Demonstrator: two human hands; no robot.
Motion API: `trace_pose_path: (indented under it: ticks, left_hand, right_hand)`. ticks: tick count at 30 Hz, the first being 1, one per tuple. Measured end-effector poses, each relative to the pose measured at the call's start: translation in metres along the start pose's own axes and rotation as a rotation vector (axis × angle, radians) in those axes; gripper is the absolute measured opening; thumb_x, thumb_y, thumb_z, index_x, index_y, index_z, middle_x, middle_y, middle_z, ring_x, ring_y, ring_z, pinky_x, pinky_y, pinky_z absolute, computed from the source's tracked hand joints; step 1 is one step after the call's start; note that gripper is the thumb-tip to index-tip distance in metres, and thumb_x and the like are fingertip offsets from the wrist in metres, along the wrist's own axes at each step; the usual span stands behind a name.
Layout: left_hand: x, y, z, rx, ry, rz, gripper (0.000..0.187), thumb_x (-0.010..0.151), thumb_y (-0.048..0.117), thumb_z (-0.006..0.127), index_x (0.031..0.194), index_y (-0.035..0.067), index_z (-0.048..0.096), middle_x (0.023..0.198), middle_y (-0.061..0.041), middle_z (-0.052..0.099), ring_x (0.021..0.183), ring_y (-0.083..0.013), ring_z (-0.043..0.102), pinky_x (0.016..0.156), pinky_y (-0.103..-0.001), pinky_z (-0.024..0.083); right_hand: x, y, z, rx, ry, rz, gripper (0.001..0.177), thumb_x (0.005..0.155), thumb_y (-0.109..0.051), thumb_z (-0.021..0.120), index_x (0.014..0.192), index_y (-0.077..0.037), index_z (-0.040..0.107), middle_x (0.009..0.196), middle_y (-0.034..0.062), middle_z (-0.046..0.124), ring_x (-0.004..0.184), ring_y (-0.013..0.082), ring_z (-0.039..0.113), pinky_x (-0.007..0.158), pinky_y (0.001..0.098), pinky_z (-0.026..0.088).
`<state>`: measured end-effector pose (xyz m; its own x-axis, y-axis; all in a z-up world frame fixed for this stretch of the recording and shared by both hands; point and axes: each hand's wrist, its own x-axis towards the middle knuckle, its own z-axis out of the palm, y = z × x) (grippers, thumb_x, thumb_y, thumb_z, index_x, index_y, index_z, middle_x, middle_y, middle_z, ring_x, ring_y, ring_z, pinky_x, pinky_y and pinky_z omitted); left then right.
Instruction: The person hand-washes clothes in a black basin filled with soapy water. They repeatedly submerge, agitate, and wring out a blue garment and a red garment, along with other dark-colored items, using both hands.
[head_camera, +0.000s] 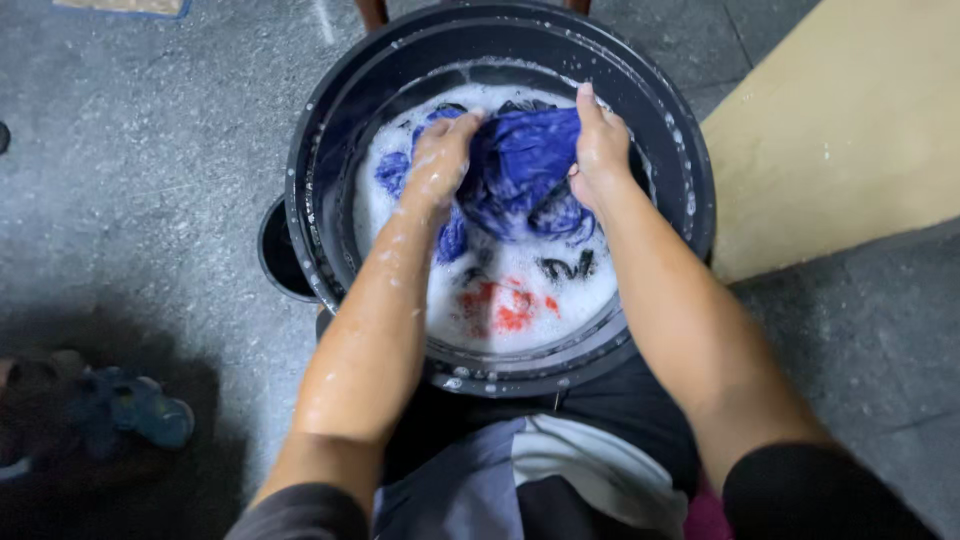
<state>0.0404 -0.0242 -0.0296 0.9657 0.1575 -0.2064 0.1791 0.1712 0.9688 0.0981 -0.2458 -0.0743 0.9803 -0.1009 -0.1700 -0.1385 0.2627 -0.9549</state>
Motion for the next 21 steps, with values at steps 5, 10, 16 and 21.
trace_pose_path:
  ticks: [5,10,16,21]
  left_hand:
    - [-0.016,-0.008,-0.017,0.715,0.032,0.683,0.034,0.084,0.03,0.079,0.112,0.012,0.07,0.121,-0.016,0.066,0.12,-0.0359,0.06,0.109,-0.045,0.045]
    - [-0.041,-0.015,0.021,0.721,-0.192,0.596,0.066,0.074,0.035,0.084,0.128,0.004,0.062,0.128,-0.027,0.052,0.116,-0.0468,0.048,0.1,-0.051,0.039]
    - [-0.018,-0.022,0.012,0.863,-0.078,0.445,0.039,0.084,0.026,0.063,0.116,0.005,0.073,0.127,-0.023,0.064,0.118,-0.0404,0.057,0.108,-0.047,0.045]
    - [0.006,-0.01,-0.015,0.67,0.093,0.285,0.03,0.092,0.027,0.059,0.097,0.0,0.073,0.097,-0.024,0.073,0.088,-0.0313,0.07,0.086,-0.04,0.052]
  right_hand:
    - [-0.048,-0.047,0.019,0.231,-0.427,0.044,0.011,0.098,-0.018,0.067,0.104,-0.009,0.062,0.088,0.0037,0.069,0.074,0.0147,0.067,0.059,0.0294,0.047]
    - [-0.053,-0.062,0.016,0.274,-0.475,0.027,0.017,0.099,-0.018,0.066,0.112,-0.011,0.057,0.099,0.0037,0.069,0.079,0.0137,0.066,0.06,0.0254,0.043]
    - [-0.043,-0.056,0.011,0.277,-0.399,-0.071,0.013,0.101,-0.017,0.065,0.105,-0.009,0.055,0.094,0.0059,0.069,0.075,0.0162,0.067,0.062,0.029,0.049]
    - [-0.03,-0.039,0.009,-0.106,0.007,-0.218,0.018,0.101,-0.017,0.069,0.093,-0.005,0.06,0.084,0.0072,0.066,0.064,0.0143,0.058,0.056,0.0304,0.046]
